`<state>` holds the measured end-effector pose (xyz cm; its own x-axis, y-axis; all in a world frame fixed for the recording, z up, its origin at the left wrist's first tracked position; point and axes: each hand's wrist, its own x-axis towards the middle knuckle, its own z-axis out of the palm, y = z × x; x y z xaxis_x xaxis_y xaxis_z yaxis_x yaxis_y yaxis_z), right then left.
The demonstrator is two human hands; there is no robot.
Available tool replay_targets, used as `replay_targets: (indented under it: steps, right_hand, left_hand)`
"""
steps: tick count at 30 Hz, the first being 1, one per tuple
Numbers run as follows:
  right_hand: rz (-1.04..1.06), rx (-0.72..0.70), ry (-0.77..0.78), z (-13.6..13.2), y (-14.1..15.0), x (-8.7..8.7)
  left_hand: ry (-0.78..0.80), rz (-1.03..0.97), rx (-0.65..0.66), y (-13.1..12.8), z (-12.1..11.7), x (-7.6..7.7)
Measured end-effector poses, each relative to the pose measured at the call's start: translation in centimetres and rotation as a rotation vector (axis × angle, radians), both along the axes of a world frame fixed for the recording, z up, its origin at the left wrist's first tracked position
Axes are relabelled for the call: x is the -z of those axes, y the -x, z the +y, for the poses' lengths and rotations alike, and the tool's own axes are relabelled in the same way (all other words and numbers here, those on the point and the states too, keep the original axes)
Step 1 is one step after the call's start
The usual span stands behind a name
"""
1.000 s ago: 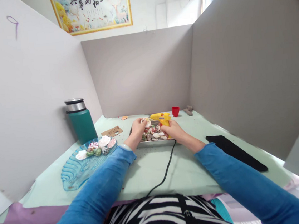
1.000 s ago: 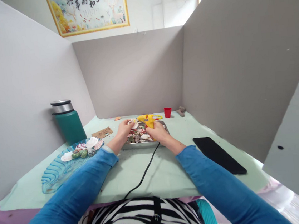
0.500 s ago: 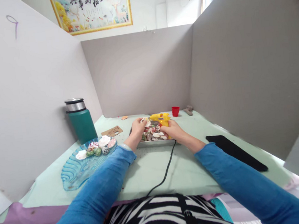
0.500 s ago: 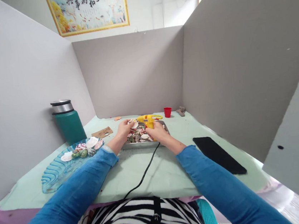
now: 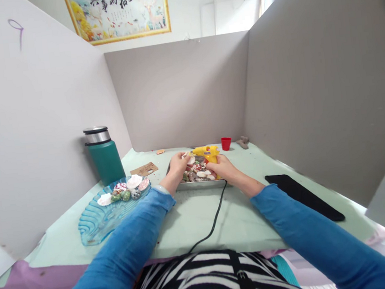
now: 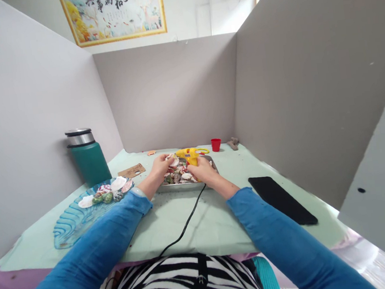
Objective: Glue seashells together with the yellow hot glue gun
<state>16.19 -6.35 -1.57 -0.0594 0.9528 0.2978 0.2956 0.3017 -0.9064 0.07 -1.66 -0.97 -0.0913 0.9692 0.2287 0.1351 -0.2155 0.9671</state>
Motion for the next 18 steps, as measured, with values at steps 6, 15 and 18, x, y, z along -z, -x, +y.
replay_targets:
  steps: [6, 15, 18]
  right_hand:
    - [0.011, -0.032, -0.014, -0.18, 0.02, -0.09]
    - [-0.022, -0.044, -0.023, -0.02, -0.04, 0.07]
    - [-0.032, -0.042, -0.032, 0.06, -0.05, 0.08]
  left_hand:
    - [0.015, 0.006, 0.027, -0.07, -0.24, -0.19]
    - [-0.001, 0.034, 0.090, -0.05, -0.17, 0.00]
    - [-0.011, 0.047, 0.091, -0.02, -0.08, 0.07]
